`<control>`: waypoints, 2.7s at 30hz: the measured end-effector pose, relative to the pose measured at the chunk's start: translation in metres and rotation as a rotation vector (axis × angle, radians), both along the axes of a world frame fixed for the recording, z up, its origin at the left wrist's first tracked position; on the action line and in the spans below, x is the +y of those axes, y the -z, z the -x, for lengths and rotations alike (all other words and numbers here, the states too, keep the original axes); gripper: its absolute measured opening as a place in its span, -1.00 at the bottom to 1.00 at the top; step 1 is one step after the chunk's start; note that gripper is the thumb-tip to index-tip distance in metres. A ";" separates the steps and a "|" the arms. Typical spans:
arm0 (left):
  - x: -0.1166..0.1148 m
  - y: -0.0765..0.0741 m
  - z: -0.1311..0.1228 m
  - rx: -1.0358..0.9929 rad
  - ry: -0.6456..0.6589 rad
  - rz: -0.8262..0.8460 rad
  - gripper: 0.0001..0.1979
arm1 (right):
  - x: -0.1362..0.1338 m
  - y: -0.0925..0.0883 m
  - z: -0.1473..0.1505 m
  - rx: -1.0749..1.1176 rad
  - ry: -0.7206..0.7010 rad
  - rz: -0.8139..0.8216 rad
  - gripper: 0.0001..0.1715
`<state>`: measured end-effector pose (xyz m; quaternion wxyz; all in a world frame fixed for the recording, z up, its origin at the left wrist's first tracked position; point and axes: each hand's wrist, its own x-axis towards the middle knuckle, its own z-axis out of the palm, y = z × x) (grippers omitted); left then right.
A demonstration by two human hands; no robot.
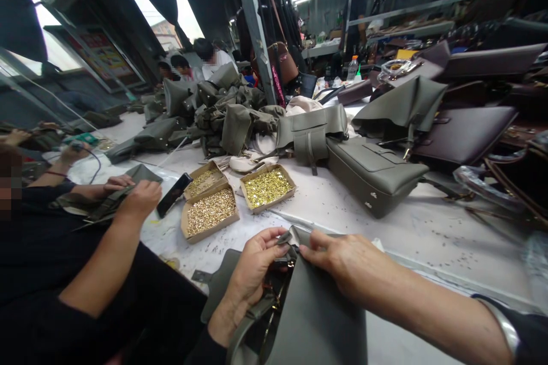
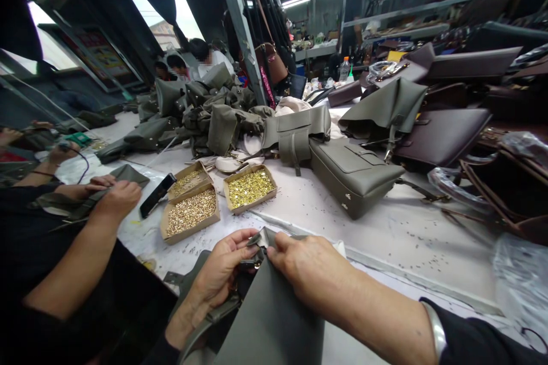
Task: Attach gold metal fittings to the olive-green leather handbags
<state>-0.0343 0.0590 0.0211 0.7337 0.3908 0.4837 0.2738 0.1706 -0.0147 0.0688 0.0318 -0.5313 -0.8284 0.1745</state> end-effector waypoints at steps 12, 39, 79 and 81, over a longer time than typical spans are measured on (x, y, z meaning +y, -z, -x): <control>-0.004 0.002 -0.001 -0.049 -0.058 -0.074 -0.49 | -0.008 0.005 0.008 0.238 0.181 0.050 -0.48; -0.032 0.010 -0.011 -0.044 -0.305 -0.202 -0.51 | -0.022 0.020 0.053 -0.034 0.351 -0.079 -0.28; -0.017 0.020 0.004 -0.016 -0.131 -0.054 -0.56 | 0.021 0.039 0.015 1.133 0.730 0.895 -0.50; -0.018 0.021 0.003 -0.035 -0.145 -0.044 -0.56 | 0.021 0.038 0.016 1.143 0.735 0.900 -0.48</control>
